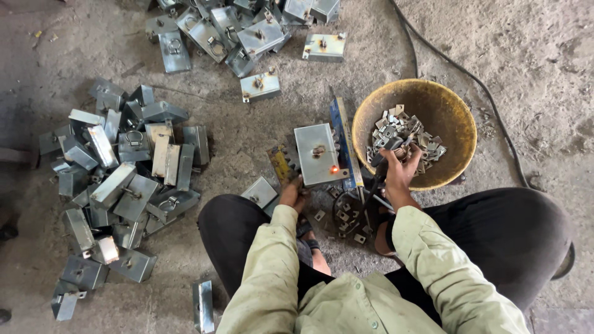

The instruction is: The person welds small metal components together using a welding rod and clamp, picking up individual pieces from a pile and placing finished items aside.

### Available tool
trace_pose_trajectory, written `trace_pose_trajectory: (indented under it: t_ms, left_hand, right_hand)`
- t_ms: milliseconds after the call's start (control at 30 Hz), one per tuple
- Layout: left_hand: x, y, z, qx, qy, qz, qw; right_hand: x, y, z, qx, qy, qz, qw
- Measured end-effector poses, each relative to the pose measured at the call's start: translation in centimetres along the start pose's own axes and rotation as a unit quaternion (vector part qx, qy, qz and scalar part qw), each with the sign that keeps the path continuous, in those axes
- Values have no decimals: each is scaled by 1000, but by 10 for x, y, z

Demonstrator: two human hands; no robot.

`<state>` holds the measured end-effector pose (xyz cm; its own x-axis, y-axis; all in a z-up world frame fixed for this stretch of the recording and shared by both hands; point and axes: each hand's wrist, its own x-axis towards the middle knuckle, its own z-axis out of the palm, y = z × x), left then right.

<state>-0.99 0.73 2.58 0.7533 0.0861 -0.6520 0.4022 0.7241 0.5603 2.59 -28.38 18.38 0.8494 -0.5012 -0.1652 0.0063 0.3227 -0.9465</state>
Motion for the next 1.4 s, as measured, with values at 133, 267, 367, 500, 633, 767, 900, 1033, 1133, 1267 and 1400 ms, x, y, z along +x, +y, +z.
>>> trace_pose_trajectory:
  t_ms: [133,267,367,500,633,767,900,1033,1133,1267,1400]
  left_hand:
    - [-13,3,18,-19,-97,-47,994]
    - [-33,7,47,51,-85,13,995]
    - [-48,14,67,99,-119,10,988]
    - [-56,20,67,-37,-120,29,992]
    - [-38,23,67,-89,-75,65,991]
    - [-17,25,54,-52,-36,94,994]
    - [1,18,30,-53,-39,159,985]
    - [8,8,26,-16,-5,184,983]
    - [5,5,30,7,-12,200,980]
    - [6,5,36,15,-27,227,973]
    - [-4,12,42,34,-9,200,979]
  right_hand:
    - [0,1,-1,-27,0,5,1000]
    - [-1,2,-1,-25,-5,-1,1000]
    - [-4,0,-2,-79,-2,25,997]
    - [-5,0,0,-104,-43,-10,994]
    - [-17,6,7,-225,-130,-14,966]
    - [-49,5,19,-328,-236,-39,914]
    - [-61,5,30,-424,-278,-133,852]
    - [-60,16,38,-454,-277,-127,837]
    - [-59,24,37,-468,-279,-128,829]
    - [-59,31,38,-491,-275,-145,814]
    - [-59,24,42,-523,-294,-96,794]
